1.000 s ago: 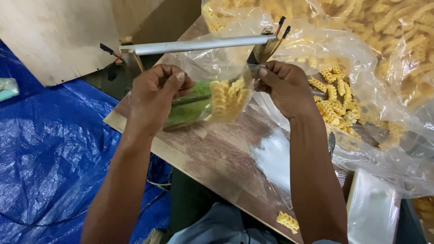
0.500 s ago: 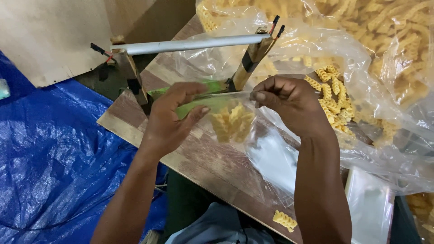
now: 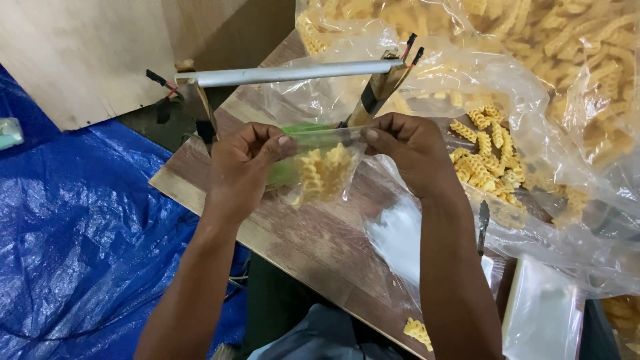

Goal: The person uses tongs to transfer spiral-shaped snacks from a bulk bag into small clear plastic bags. Each filled bag is then sealed using a handheld heat sealer. The process is repeated multiple times.

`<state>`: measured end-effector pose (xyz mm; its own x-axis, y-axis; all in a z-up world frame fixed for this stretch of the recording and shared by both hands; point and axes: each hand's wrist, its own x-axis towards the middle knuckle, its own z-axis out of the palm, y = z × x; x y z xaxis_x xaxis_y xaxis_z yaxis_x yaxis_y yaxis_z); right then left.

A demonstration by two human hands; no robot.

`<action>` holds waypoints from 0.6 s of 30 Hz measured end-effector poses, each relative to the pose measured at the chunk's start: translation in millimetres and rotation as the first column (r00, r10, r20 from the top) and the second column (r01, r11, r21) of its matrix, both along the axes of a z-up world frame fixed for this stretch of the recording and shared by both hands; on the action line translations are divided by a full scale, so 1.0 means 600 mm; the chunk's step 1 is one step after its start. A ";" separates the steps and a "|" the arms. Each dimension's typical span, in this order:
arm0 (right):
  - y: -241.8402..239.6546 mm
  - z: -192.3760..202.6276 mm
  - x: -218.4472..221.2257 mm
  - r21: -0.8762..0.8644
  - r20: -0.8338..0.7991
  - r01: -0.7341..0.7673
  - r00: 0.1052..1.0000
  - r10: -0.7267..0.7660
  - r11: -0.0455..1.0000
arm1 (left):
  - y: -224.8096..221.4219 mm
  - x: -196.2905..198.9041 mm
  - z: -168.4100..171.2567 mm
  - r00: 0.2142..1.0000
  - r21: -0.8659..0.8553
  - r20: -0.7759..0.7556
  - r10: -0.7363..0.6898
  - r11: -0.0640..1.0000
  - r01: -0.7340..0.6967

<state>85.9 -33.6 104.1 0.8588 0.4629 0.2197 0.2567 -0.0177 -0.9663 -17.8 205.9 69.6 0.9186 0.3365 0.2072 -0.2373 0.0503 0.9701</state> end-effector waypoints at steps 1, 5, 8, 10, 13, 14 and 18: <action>0.003 -0.006 0.007 0.001 0.003 0.000 1.000 0.000 1.000 | 0.000 0.001 0.001 1.000 0.001 0.003 0.000 1.000 0.000; 0.018 -0.023 0.031 0.014 -0.035 0.022 0.999 -0.022 1.000 | 0.006 0.016 -0.009 0.999 0.075 0.016 0.031 0.997 -0.032; 0.028 -0.029 0.040 0.032 -0.044 0.018 0.999 -0.016 0.999 | 0.009 0.026 -0.015 0.996 0.103 0.061 0.058 0.993 -0.064; 0.035 -0.032 0.045 0.043 -0.042 0.013 0.999 -0.011 0.999 | 0.010 0.029 -0.013 0.993 0.119 0.103 0.063 0.990 -0.075; 0.048 -0.030 0.051 0.084 -0.076 0.019 0.997 -0.013 0.996 | 0.010 0.036 -0.008 0.990 0.155 0.110 0.086 0.983 -0.102; 0.052 -0.028 0.048 0.082 -0.080 0.059 0.995 -0.052 0.995 | 0.010 0.037 -0.008 0.991 0.134 0.109 0.075 0.987 -0.089; 0.062 -0.039 0.063 0.128 -0.097 0.113 0.990 -0.101 0.985 | 0.009 0.039 -0.004 0.991 0.134 0.115 0.064 0.988 -0.079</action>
